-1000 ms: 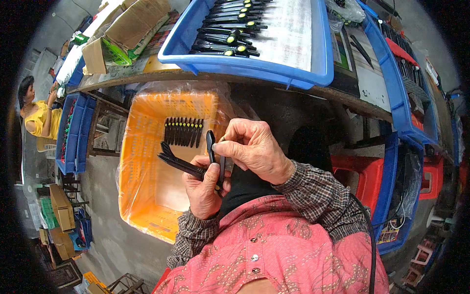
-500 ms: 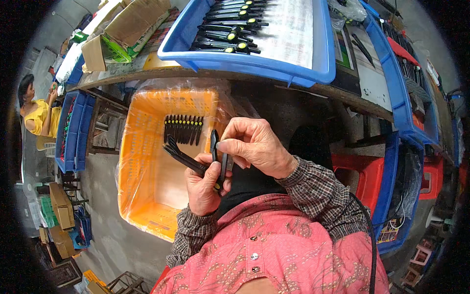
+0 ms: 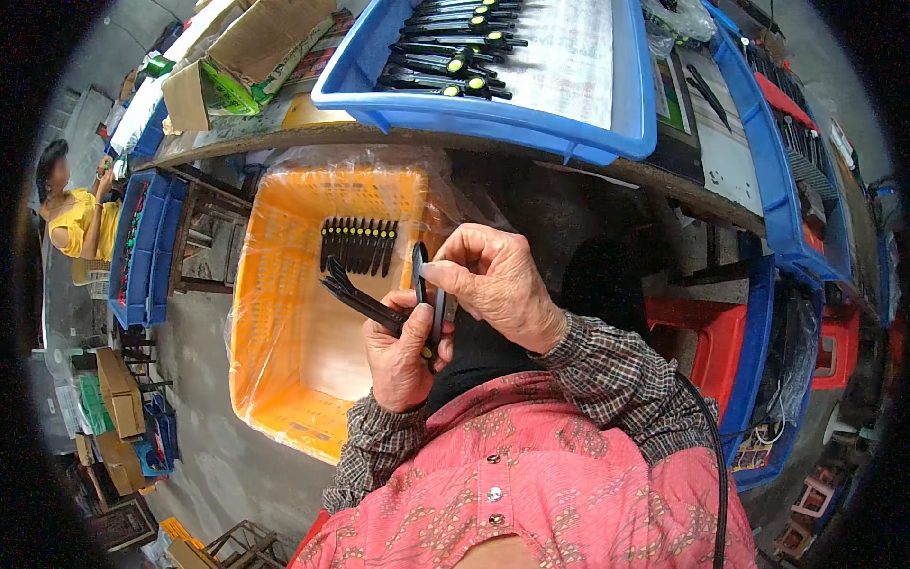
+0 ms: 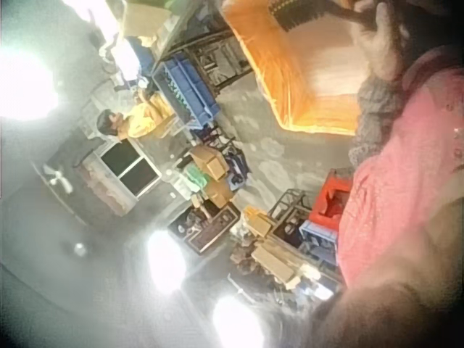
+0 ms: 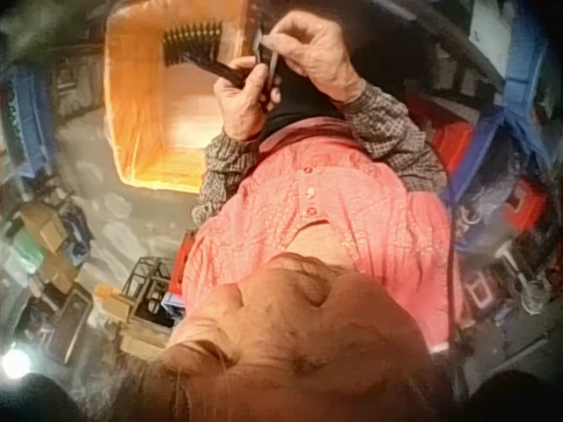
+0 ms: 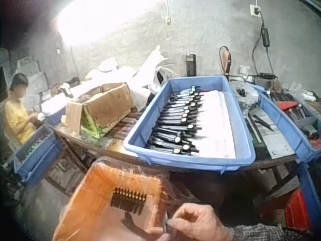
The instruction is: The person takes compasses from a blue tray, opens and closes their legs by hand, and arranges them in a row inside a yellow basket.
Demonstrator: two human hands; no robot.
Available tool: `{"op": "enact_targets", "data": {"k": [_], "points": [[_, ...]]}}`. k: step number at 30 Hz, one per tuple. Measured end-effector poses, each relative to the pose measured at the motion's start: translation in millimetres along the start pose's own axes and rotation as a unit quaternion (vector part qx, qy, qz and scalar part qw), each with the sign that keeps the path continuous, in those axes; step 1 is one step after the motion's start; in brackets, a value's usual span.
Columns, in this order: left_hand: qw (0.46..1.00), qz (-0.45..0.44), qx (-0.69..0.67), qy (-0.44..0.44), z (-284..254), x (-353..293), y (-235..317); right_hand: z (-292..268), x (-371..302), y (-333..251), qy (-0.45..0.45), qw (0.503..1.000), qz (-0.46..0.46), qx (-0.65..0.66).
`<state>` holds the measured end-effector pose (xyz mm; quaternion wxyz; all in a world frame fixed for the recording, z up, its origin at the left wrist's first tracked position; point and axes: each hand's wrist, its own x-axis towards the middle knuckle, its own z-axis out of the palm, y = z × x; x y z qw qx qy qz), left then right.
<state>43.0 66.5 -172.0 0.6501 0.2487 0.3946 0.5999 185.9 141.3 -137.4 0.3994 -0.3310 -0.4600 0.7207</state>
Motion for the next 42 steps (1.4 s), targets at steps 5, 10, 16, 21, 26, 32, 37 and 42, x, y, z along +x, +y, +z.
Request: {"op": "enact_targets", "data": {"k": [5, 10, 16, 21, 26, 32, 37, 42], "points": [[1.0, -0.013, -0.014, -0.01, -6, 1, 0, 0, 2, 2, -0.02, 1.0, 0.003, -0.011], [0.995, -0.072, -0.038, -0.051, -10, 0, 4, -13, 8, 11, -0.131, 0.987, 0.064, 0.073], [0.993, -0.066, -0.047, -0.087, -22, -1, -4, -18, 10, 14, -0.164, 0.979, 0.092, 0.074], [0.989, -0.086, -0.062, -0.102, -26, -2, -4, -18, 11, 24, -0.155, 0.981, 0.087, 0.074], [0.99, -0.066, -0.049, -0.116, -29, 0, -9, -17, 12, 32, -0.132, 0.984, 0.095, 0.073], [0.996, -0.061, 0.023, -0.062, -44, -2, -11, -6, 14, 34, -0.114, 0.984, 0.119, 0.066], [0.994, -0.051, 0.053, -0.079, -62, 3, -7, 1, 18, 51, -0.13, 0.984, 0.119, 0.043], [0.997, -0.031, -0.054, 0.053, -79, 4, -7, 14, 22, 63, -0.116, 0.984, 0.12, -0.061]]}}
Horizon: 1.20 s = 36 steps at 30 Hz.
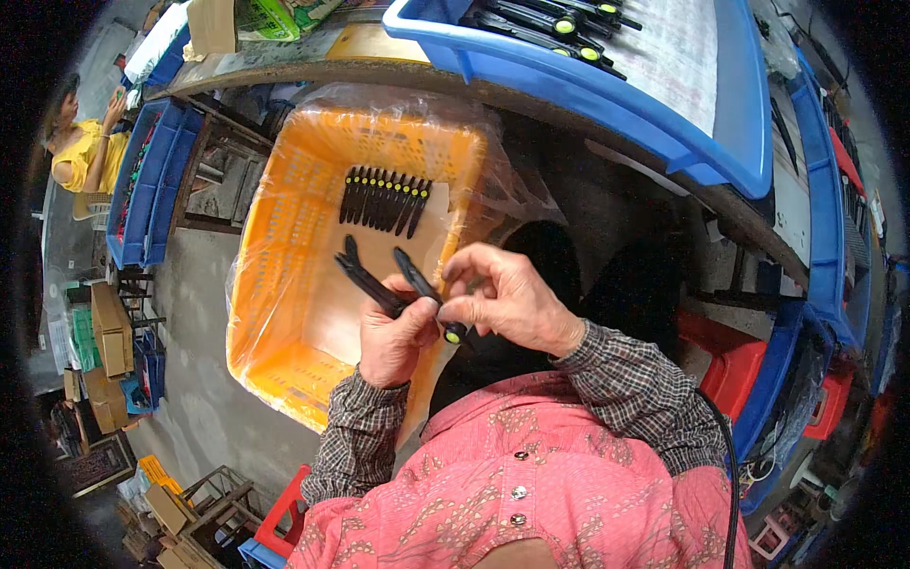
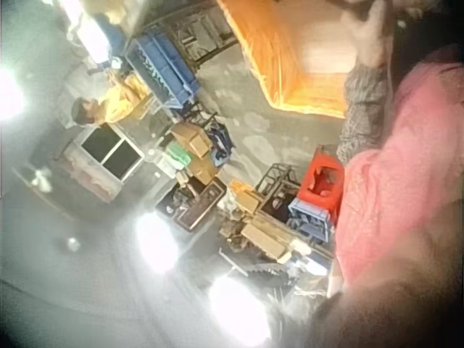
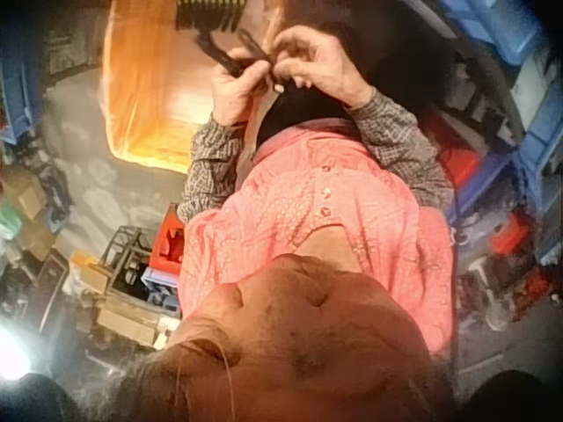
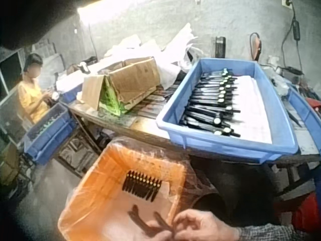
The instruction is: The person takes compasses from a blue tray, opens and closes their legs by hand, and arranges them in a row inside a yellow basket.
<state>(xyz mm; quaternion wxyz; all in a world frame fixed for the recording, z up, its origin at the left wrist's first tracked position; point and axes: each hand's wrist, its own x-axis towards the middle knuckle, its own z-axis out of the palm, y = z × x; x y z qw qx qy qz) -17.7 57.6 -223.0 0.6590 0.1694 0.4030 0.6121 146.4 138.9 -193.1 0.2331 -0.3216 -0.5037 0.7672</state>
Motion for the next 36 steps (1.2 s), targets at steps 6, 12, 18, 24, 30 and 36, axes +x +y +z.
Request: {"op": "enact_targets", "data": {"k": [6, 12, 18, 24, 30, 36], "points": [[0.995, 0.056, 0.015, 0.079, -12, 9, 2, 13, 10, 6, -0.007, 0.989, 0.056, -0.134], [0.717, 0.35, 0.593, 0.107, -34, 23, 18, 5, 33, 11, 0.04, 0.958, -0.02, -0.282], [0.693, 0.316, 0.647, -0.039, -50, 39, 19, -5, 51, 21, 0.006, 0.96, 0.019, -0.279], [0.688, 0.33, 0.645, -0.052, -62, 53, 16, -11, 63, 27, 0.001, 0.975, 0.007, -0.22], [0.713, 0.308, 0.63, 0.009, -80, 62, 6, -23, 64, 10, 0.029, 0.988, 0.038, -0.15], [0.774, 0.168, 0.593, 0.144, -123, 97, -35, -39, 58, 14, 0.051, 0.987, 0.046, -0.146]]}}
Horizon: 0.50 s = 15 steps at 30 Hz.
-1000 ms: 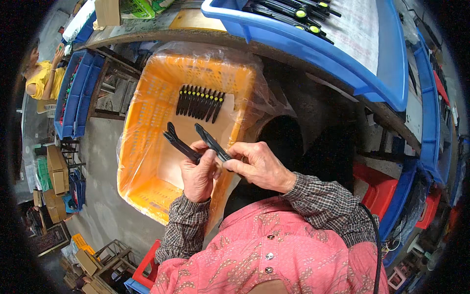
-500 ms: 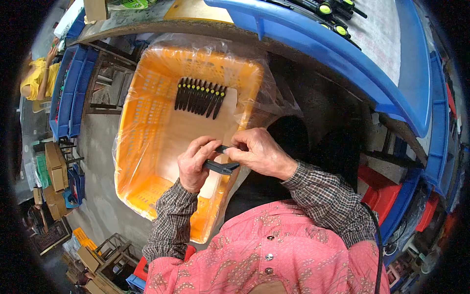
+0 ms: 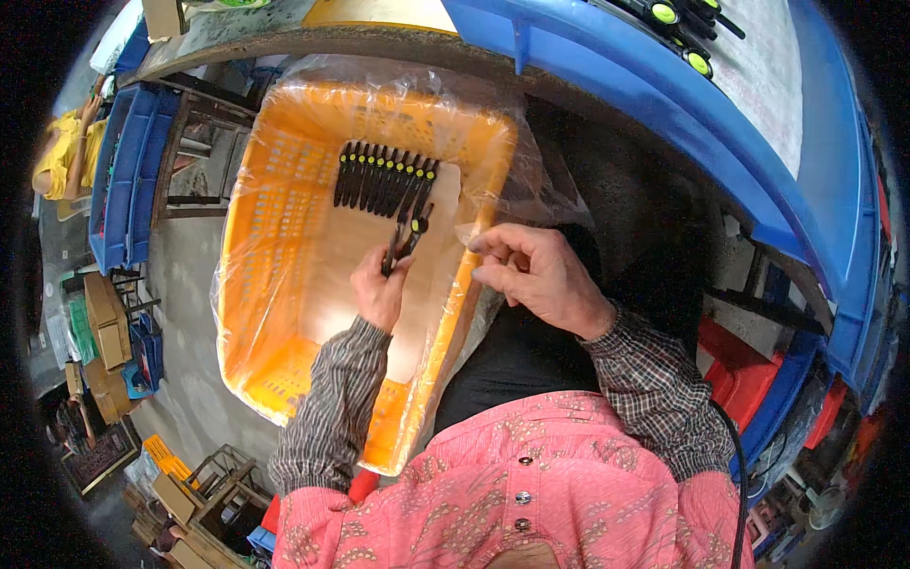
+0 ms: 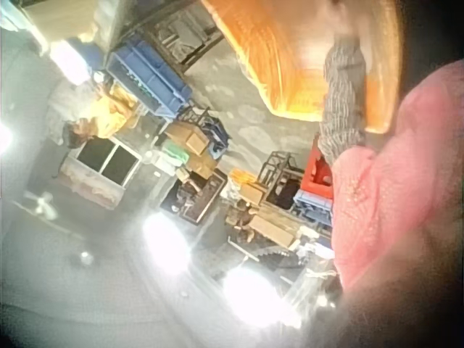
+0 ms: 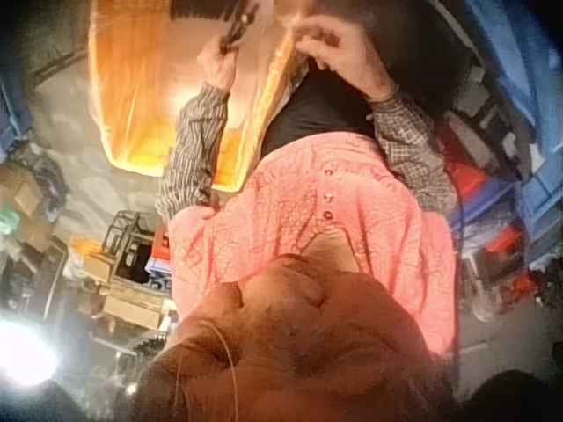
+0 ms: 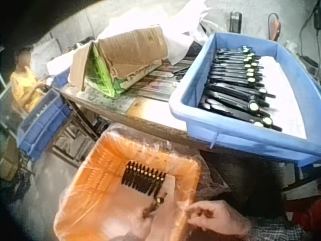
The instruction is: The person takes compasses from a blue tray, opens and closes their legs by hand, and arranges them in a row inside a yellow basket.
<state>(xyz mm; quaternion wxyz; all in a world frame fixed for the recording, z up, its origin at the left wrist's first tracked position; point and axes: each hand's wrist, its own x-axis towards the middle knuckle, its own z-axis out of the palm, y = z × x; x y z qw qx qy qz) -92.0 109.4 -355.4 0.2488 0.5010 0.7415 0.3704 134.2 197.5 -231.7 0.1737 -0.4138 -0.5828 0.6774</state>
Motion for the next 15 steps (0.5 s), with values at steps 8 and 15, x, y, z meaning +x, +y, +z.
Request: {"op": "enact_targets", "data": {"k": [8, 15], "points": [[0.994, -0.078, 0.022, 0.078, 92, 36, -70, -11, 3, 9, 0.018, 0.999, 0.025, -0.024], [0.985, -0.057, 0.107, 0.122, 132, 61, -81, -17, 3, 17, 0.031, 0.999, 0.041, -0.005]]}}
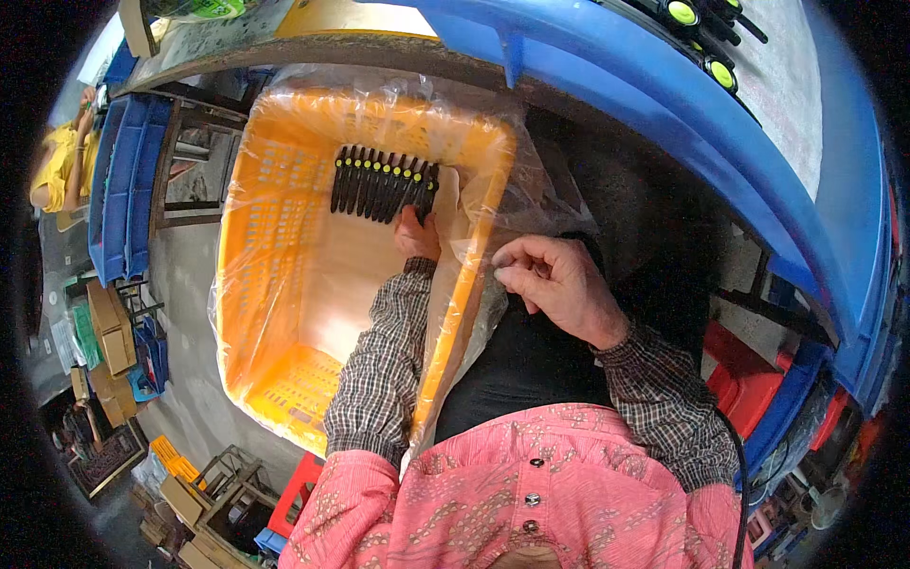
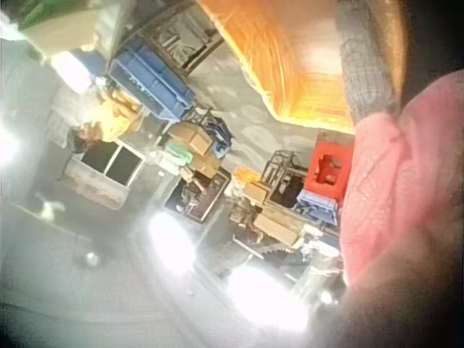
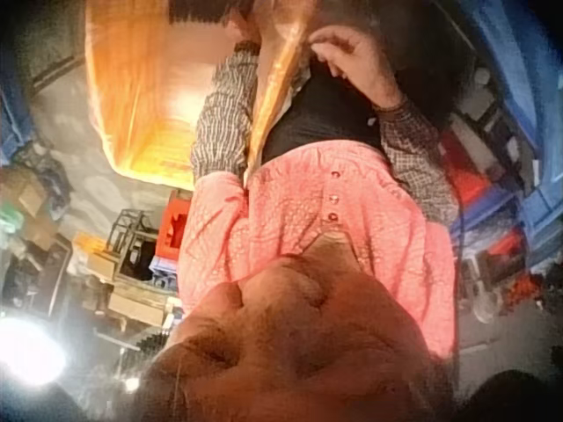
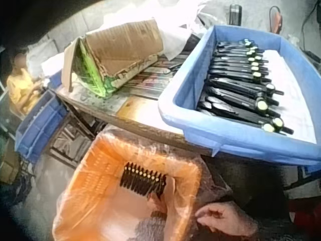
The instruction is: The person takes compasses from a blue tray, opens and closes their legs by hand, and arranges them in a row inside a yellow basket.
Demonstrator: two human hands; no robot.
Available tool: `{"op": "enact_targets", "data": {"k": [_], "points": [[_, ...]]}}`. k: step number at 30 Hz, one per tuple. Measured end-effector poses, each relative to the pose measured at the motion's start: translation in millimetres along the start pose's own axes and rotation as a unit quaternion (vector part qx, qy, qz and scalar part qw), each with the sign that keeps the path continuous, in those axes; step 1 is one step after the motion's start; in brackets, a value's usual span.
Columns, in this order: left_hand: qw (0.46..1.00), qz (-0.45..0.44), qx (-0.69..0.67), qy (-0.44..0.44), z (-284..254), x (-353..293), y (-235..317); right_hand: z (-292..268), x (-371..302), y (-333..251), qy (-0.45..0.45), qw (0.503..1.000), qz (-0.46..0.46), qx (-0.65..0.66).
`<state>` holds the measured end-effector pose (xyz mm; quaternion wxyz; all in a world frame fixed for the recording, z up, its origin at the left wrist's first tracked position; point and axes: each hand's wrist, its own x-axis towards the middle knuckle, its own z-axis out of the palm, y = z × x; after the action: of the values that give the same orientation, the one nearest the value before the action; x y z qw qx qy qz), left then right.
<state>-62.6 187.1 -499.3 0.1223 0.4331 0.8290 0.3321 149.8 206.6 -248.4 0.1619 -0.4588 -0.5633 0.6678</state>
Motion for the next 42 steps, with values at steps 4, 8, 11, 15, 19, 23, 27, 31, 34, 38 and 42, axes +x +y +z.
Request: {"op": "enact_targets", "data": {"k": [4, 8, 11, 15, 19, 23, 27, 31, 34, 38, 42], "points": [[1.0, 0.01, 0.024, 0.011, 9, 4, 4, -3, 0, -2, 0.003, 1.0, 0.01, -0.001], [0.997, -0.008, 0.074, 0.016, 17, 8, 3, -3, 0, 2, 0.003, 1.0, 0.016, 0.012], [0.998, -0.039, 0.051, 0.018, 21, 10, 5, -4, 0, 3, 0.002, 1.0, 0.008, 0.019], [0.999, -0.018, 0.027, 0.036, 18, 10, 0, -2, 0, 3, -0.001, 1.0, 0.012, 0.018], [0.995, 0.061, -0.028, 0.069, 8, 3, 4, -1, 1, 3, -0.001, 0.999, 0.034, 0.008], [0.995, 0.033, -0.085, -0.028, -8, -3, 17, 0, -2, -1, 0.018, 0.999, 0.025, -0.016], [0.982, 0.014, -0.176, -0.067, -15, -8, 8, 3, -4, -6, 0.024, 0.999, -0.004, -0.031], [0.988, 0.072, -0.081, -0.107, -15, -8, -11, 11, -3, -12, 0.011, 0.999, -0.021, -0.026], [0.989, 0.052, -0.058, -0.122, -5, -3, -8, 14, -5, -10, 0.008, 0.999, -0.021, -0.035], [0.986, 0.018, -0.003, -0.167, -1, 3, 5, 10, -9, -6, 0.022, 0.999, -0.003, -0.042], [0.987, 0.007, 0.001, -0.159, 3, 3, 4, 9, -6, -3, 0.026, 0.999, -0.01, -0.031]]}}
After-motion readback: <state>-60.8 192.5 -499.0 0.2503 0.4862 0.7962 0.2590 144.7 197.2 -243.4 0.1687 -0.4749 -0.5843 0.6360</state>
